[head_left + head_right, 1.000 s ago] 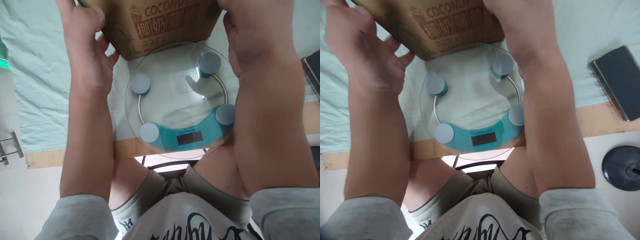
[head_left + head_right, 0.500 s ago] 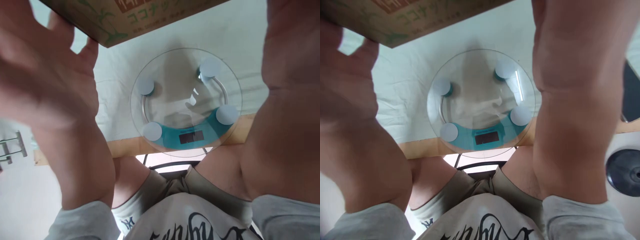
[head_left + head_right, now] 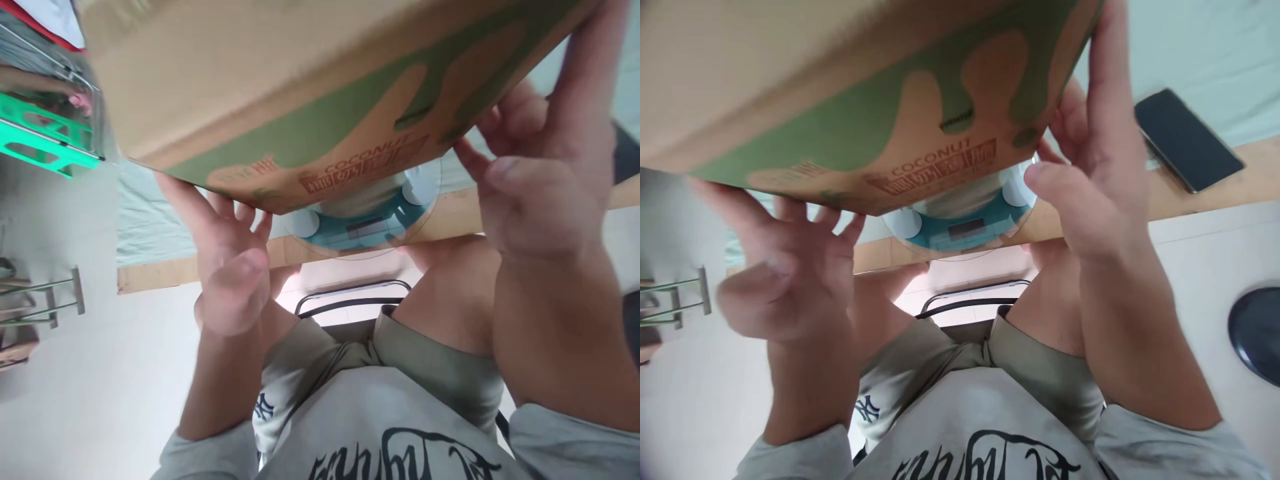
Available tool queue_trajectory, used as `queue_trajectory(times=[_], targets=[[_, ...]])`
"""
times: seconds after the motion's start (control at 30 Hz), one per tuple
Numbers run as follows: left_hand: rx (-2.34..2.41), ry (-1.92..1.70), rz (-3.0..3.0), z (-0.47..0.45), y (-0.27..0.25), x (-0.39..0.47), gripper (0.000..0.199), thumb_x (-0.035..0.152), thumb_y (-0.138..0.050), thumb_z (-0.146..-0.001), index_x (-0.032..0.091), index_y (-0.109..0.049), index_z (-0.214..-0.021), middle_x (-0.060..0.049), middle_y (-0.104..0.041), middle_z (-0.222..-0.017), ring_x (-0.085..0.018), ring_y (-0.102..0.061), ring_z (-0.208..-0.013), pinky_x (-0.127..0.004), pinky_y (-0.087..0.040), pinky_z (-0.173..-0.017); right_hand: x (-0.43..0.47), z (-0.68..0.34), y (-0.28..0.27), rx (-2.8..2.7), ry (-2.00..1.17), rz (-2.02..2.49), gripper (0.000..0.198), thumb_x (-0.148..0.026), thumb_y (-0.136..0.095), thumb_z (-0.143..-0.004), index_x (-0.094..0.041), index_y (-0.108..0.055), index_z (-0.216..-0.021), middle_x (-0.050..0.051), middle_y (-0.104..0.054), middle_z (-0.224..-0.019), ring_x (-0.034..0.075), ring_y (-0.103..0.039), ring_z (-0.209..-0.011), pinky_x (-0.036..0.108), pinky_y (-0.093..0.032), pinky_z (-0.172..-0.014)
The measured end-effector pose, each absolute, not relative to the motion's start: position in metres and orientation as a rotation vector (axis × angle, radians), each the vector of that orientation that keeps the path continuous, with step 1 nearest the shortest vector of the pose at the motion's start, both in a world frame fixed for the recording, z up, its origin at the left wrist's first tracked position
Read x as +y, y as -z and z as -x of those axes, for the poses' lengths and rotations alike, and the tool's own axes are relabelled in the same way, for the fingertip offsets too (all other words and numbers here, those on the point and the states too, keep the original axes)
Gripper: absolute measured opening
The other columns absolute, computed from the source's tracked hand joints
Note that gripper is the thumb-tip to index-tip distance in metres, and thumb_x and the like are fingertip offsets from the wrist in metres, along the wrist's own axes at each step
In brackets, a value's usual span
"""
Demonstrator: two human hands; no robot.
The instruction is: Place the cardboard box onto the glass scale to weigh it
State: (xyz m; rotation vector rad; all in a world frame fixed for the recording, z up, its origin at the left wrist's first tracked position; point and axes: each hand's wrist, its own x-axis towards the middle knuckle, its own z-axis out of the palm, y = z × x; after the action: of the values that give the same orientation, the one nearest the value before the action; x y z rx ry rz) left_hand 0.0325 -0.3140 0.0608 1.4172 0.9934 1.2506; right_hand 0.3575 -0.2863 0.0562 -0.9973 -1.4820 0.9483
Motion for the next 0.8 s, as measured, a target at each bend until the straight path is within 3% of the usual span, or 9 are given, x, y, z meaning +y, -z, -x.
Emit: queue_trajectory(times=[0.1,0.17,0.23,0.4,0.53,0.6,0.67,0.73,0.8], targets=[[0.982,-1.253,-1.476,-0.017,-0.029,-0.318,0.111,0.092,-0.101,-0.066,0.092,-0.047,-0.162,0.015,-0.048,-0.191,-0.047,-0.049,-0.185,-0.077,-0.051,-0.148,-0.301,-0.356,-0.039,-1.411,-0.933,1.06,0.093,-0.048,-0.079,-0.092,-0.064,-0.05,-0.179,-0.009,-0.067,-0.174,0.018,-0.073,-0.149,0.037,-0.069,-0.127],[0.993,-1.227,-1.453,-0.009,-0.014,-0.316,0.115,0.089,-0.102,-0.067,0.09,-0.044,-0.166,0.011,-0.047,-0.193,-0.047,-0.048,-0.185,-0.075,-0.052,-0.147,-0.309,-0.356,-0.027,-1.376,-0.969,1.067,0.1,-0.043,-0.074,-0.091,-0.06,-0.042,-0.184,-0.009,-0.058,-0.184,0.021,-0.065,-0.169,0.046,-0.062,-0.146],[0.997,-1.19,-1.431,-0.006,-0.007,-0.315,0.116,0.085,-0.103,-0.066,0.087,-0.046,-0.167,0.011,-0.046,-0.194,-0.046,-0.048,-0.185,-0.072,-0.054,-0.148,-0.313,-0.358,-0.017,-1.363,-1.0,1.032,0.1,-0.036,-0.068,-0.091,-0.06,-0.039,-0.184,-0.011,-0.053,-0.189,0.017,-0.057,-0.179,0.045,-0.053,-0.156],[1.003,-1.235,-1.459,-0.01,0.0,-0.315,0.114,0.081,-0.099,-0.073,0.085,-0.041,-0.171,0.013,-0.044,-0.196,-0.042,-0.055,-0.181,-0.064,-0.06,-0.144,-0.308,-0.361,0.001,-1.318,-1.05,1.007,0.101,-0.04,-0.068,-0.09,-0.053,-0.031,-0.184,-0.006,-0.052,-0.191,0.015,-0.059,-0.174,0.042,-0.054,-0.154],[1.145,-1.233,-1.39,-0.013,-0.007,-0.312,0.108,0.083,-0.097,-0.072,0.07,-0.05,-0.168,0.007,-0.053,-0.191,-0.041,-0.062,-0.171,-0.055,-0.068,-0.127,-0.301,-0.362,0.006,-1.238,-1.029,1.044,0.098,-0.052,-0.075,-0.088,-0.047,-0.037,-0.178,0.0,-0.055,-0.187,0.017,-0.066,-0.165,0.038,-0.063,-0.139],[1.299,-1.358,-1.273,-0.011,-0.011,-0.302,0.094,0.083,-0.091,-0.075,0.057,-0.059,-0.159,0.0,-0.069,-0.171,-0.036,-0.072,-0.153,-0.049,-0.069,-0.11,-0.297,-0.367,0.007,-1.167,-0.923,1.138,0.08,-0.053,-0.071,-0.092,-0.037,-0.052,-0.168,0.005,-0.069,-0.169,0.016,-0.076,-0.146,0.035,-0.067,-0.123],[1.491,-1.505,-1.144,-0.004,-0.009,-0.288,0.06,0.074,-0.082,-0.083,0.038,-0.069,-0.129,-0.005,-0.078,-0.128,-0.027,-0.077,-0.118,-0.04,-0.061,-0.089,-0.293,-0.376,0.011,-1.056,-0.692,1.334,0.042,-0.043,-0.058,-0.098,-0.023,-0.068,-0.134,0.009,-0.079,-0.127,0.013,-0.078,-0.11,0.03,-0.064,-0.099],[1.641,-1.579,-1.079,0.005,0.0,-0.274,0.038,0.059,-0.072,-0.088,0.024,-0.057,-0.09,-0.006,-0.061,-0.087,-0.018,-0.061,-0.082,-0.034,-0.044,-0.073,-0.288,-0.387,0.017,-0.955,-0.476,1.534,0.02,-0.029,-0.048,-0.102,-0.017,-0.058,-0.09,0.005,-0.061,-0.081,0.01,-0.058,-0.074,0.027,-0.047,-0.077],[1.708,-1.565,-1.083,0.014,0.013,-0.266,0.044,0.046,-0.068,-0.085,0.021,-0.035,-0.069,-0.003,-0.037,-0.068,-0.013,-0.036,-0.066,-0.034,-0.027,-0.066,-0.285,-0.397,0.025,-0.909,-0.398,1.671,0.035,-0.021,-0.045,-0.105,-0.019,-0.037,-0.071,0.0,-0.036,-0.062,0.007,-0.033,-0.061,0.028,-0.029,-0.067]])
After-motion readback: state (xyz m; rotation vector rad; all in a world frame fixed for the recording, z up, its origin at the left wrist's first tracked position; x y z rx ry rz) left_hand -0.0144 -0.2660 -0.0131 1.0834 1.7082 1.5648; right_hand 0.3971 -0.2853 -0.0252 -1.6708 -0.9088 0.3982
